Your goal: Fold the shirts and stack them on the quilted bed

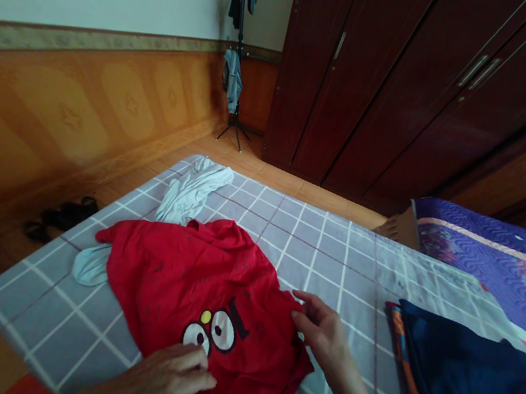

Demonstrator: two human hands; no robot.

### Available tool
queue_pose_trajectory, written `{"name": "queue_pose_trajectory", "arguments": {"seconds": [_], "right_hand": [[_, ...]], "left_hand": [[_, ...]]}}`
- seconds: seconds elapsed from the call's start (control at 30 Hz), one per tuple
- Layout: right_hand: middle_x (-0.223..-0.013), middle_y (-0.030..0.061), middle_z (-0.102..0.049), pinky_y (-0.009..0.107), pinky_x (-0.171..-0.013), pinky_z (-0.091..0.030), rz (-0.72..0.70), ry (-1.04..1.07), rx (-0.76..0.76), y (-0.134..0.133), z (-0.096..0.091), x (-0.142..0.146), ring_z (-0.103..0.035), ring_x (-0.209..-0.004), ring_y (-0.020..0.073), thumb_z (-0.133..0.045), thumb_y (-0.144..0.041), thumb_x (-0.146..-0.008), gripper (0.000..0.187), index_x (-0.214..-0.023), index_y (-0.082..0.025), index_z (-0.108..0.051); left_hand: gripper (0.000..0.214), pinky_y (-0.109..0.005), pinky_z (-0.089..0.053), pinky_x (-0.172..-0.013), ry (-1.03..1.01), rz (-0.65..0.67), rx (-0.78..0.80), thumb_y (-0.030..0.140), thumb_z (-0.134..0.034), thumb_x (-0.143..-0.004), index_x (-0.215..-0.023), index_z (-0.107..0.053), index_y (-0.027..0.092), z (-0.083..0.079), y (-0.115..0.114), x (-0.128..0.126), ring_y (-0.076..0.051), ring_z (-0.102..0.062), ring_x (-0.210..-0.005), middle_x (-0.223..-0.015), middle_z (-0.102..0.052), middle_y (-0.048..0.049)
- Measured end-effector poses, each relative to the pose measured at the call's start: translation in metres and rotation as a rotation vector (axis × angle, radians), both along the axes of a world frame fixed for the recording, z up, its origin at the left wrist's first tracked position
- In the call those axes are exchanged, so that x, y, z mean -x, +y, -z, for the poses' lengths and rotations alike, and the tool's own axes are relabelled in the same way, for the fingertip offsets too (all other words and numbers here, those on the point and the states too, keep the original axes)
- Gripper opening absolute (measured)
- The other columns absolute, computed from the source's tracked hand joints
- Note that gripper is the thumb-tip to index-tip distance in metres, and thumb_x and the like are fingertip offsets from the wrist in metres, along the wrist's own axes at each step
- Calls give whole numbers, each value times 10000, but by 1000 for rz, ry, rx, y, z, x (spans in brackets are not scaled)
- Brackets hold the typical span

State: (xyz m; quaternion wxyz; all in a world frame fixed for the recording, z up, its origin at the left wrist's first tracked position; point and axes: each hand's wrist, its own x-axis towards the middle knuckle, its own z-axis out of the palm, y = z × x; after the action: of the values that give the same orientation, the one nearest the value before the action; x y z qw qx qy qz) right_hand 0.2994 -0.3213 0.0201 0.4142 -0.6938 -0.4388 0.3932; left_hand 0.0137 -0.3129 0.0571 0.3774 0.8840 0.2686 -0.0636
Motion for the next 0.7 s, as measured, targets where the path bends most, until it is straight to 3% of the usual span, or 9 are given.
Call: {"name": "queue_pose_trajectory", "arguments": {"seconds": [0.1, 0.17, 0.3, 0.37, 0.43, 0.57, 0.7], "right_hand": [[-726, 6, -626, 242, -464, -409, 100, 470, -15, 11, -19, 10, -551, -538, 125, -656, -341, -639, 415, -1004, -149, -613], [-877, 58, -663, 244, -493, -442, 133, 556, -74, 20, -26, 14, -609, -634, 150, -681, -315, -614, 438, -1016, -156, -609], [-908, 80, -674, 269, -509, -481, 155, 354, -162, 34, -14, 13, -626, -678, 176, -685, -318, -576, 442, -985, -161, -627], [-902, 79, -677, 280, -520, -495, 128, 204, -175, 36, -1, 12, -615, -659, 167, -663, -327, -590, 412, -966, -162, -637], [-879, 77, -675, 285, -532, -505, 62, 60, -165, 33, 9, 15, -614, -653, 164, -623, -337, -652, 379, -986, -157, -641], [-1033, 102, -630, 322, -630, -542, -86, -266, -281, 21, 16, 34, -630, -855, 213, -547, -335, -779, 367, -1108, -179, -593], [-1345, 142, -450, 472, -896, -488, -255, -668, -463, 19, 22, 62, -491, -1180, 307, -591, -305, -781, 595, -1344, -232, -412]], "left_hand": [[167, -313, -453, -876, -111, -128, -29, 194, -608, -745, -901, -639, 244, 13, 8, 6, -216, -584, -954, -1023, -652, -30], [95, -302, -474, -784, -234, -387, 11, 208, -520, -791, -806, -613, 212, 26, 22, 16, -199, -603, -834, -862, -660, -28], [284, -277, -489, -671, -525, -1098, 101, 433, -506, -826, -922, -570, 174, 48, 62, 48, -192, -619, -761, -798, -637, -22], [394, -298, -498, -741, -606, -1281, 29, 505, -547, -786, -988, -561, 168, 53, 74, 61, -210, -626, -847, -888, -645, -39], [428, -330, -486, -842, -624, -1299, -69, 511, -560, -776, -1039, -553, 174, 54, 77, 69, -227, -613, -959, -1007, -638, -65], [466, -417, -456, -933, -529, -1171, -254, 476, -550, -798, -1159, -506, 185, 51, 69, 69, -259, -570, -1084, -1171, -581, -108], [696, -468, -412, -987, -355, -1102, -360, 456, -624, -743, -1330, -364, 190, 51, 71, 57, -286, -520, -1166, -1288, -510, -138]]}}
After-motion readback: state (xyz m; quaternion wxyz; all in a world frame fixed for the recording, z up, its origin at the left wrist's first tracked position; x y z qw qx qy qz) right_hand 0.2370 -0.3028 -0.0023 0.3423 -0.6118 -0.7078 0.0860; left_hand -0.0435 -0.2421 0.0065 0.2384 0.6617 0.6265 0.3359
